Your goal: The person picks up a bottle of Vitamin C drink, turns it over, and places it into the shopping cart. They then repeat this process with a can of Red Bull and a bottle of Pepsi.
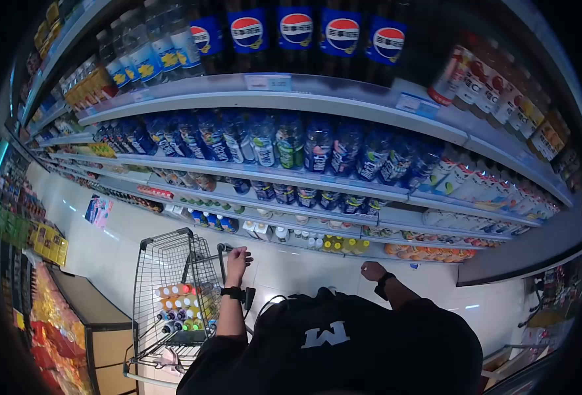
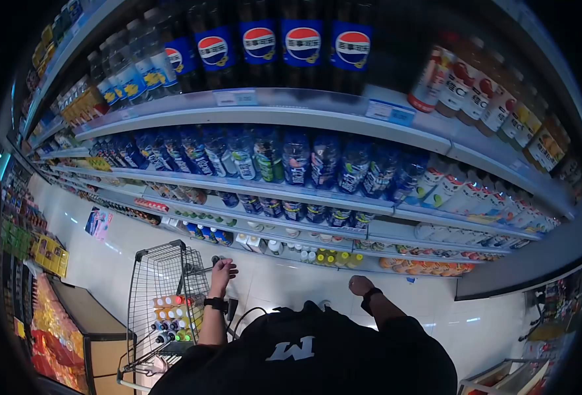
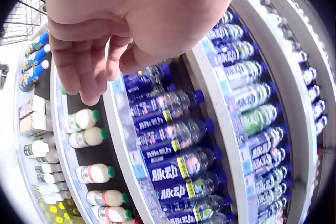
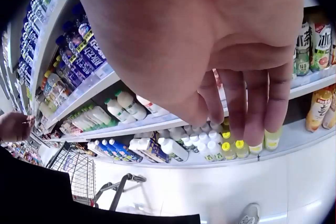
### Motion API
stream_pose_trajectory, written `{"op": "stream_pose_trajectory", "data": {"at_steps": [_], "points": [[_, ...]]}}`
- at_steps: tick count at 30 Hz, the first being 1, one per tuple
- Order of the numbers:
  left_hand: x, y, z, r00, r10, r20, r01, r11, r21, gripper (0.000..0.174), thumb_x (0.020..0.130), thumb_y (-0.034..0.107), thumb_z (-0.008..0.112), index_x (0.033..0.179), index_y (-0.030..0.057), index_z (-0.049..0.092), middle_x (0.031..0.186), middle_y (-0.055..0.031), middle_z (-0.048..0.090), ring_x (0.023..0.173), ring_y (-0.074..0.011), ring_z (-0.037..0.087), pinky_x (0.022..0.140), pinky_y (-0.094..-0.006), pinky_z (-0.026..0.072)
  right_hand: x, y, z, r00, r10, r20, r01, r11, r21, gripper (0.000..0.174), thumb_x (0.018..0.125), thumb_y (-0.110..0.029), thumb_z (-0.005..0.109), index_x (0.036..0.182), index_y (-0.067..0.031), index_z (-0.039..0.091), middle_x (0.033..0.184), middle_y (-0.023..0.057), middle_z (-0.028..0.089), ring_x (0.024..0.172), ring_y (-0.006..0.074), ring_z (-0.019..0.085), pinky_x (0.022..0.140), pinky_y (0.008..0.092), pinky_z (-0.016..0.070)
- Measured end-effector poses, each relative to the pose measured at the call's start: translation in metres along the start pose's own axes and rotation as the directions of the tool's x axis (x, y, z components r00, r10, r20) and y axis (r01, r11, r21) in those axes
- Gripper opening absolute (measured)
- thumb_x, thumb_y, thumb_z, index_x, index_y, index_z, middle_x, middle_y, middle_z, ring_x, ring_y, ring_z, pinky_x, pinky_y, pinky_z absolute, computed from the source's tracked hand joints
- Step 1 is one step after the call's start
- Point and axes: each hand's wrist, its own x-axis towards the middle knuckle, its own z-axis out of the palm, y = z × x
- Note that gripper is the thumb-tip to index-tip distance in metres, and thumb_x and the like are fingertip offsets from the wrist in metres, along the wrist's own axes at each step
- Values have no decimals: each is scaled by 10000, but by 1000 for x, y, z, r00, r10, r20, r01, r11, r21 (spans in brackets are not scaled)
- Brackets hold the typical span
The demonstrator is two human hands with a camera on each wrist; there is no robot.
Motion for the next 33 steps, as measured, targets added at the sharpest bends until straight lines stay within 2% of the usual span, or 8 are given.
{"op": "stream_pose_trajectory", "data": {"at_steps": [8, 10, 12, 15, 19, 25, 31, 33], "points": [[9, 55, 95, 929, 360, 91, -370, 880, 298, 185, 982, 149, 542, 1082, 16, 623, 891, -104, 665, 745, -198, 683, 628, -301, 508, -48, -72, -148, 803, -204, -560, 273, 961, 43, 232, 915, -191, 563, 1050, -34, 668, 974, 185, 697, 926, 378, 653, 812, 446, 522], [3, 110, 106, 684, 720, 115, -655, 537, 532, 159, 974, 98, 548, 1081, 5, 619, 923, -88, 675, 768, -160, 662, 669, -273, 507, -79, -119, -199, 649, -297, -700, 442, 897, 30, 208, 927, -151, 572, 1064, -30, 672, 945, 176, 701, 880, 368, 663, 783, 431, 525], [-25, 181, 122, 581, 811, 63, -767, 521, 375, 140, 956, 97, 556, 995, -6, 642, 868, -133, 620, 778, -266, 594, 688, -357, 464, -105, -154, -241, 492, -331, -805, 525, 850, -29, 197, 923, -121, 594, 1073, -30, 682, 910, 154, 705, 839, 328, 680, 762, 396, 529], [-59, 271, 136, 433, 897, 88, -868, 389, 308, 130, 952, 71, 560, 1011, -3, 649, 903, -119, 631, 822, -241, 610, 739, -321, 476, -148, -205, -303, 342, -307, -888, 597, 801, -47, 186, 927, -68, 592, 1075, -18, 691, 835, 123, 703, 762, 209, 693, 709, 304, 528], [-88, 369, 158, 229, 970, 86, -973, 229, 8, 147, 956, 40, 544, 1048, -7, 649, 939, -85, 647, 864, -184, 634, 784, -288, 489, -176, -271, -374, -69, -256, -964, 761, 611, -217, 177, 954, -42, 563, 1082, -4, 679, 780, 71, 684, 716, 113, 655, 656, 242, 512], [-121, 465, 207, 58, 973, 223, -985, 92, -146, 250, 980, 68, 545, 1204, -34, 587, 1169, -115, 653, 1107, -185, 623, 968, -296, 475, -169, -354, -455, -82, -228, -970, 912, 375, -165, 223, 952, -94, 589, 1146, 0, 646, 880, 54, 693, 801, 93, 643, 742, 235, 512], [-127, 488, 247, 189, 944, 271, -982, 183, 49, 457, 952, 130, 556, 1352, -79, 483, 1307, -236, 591, 1216, -279, 593, 1014, -329, 457, -117, -380, -484, 72, -109, -991, 890, 456, 14, 456, 919, -201, 646, 1290, 41, 539, 1187, 170, 652, 1077, 213, 638, 914, 308, 497], [-124, 486, 255, 163, 954, 250, -987, 155, 50, 490, 911, 134, 512, 1326, -125, 482, 1181, -320, 614, 1127, -395, 612, 966, -389, 483, -107, -388, -481, 3, -149, -989, 837, 542, -79, 557, 914, -238, 650, 1359, 44, 470, 1280, 237, 599, 1212, 294, 585, 982, 351, 471]]}}
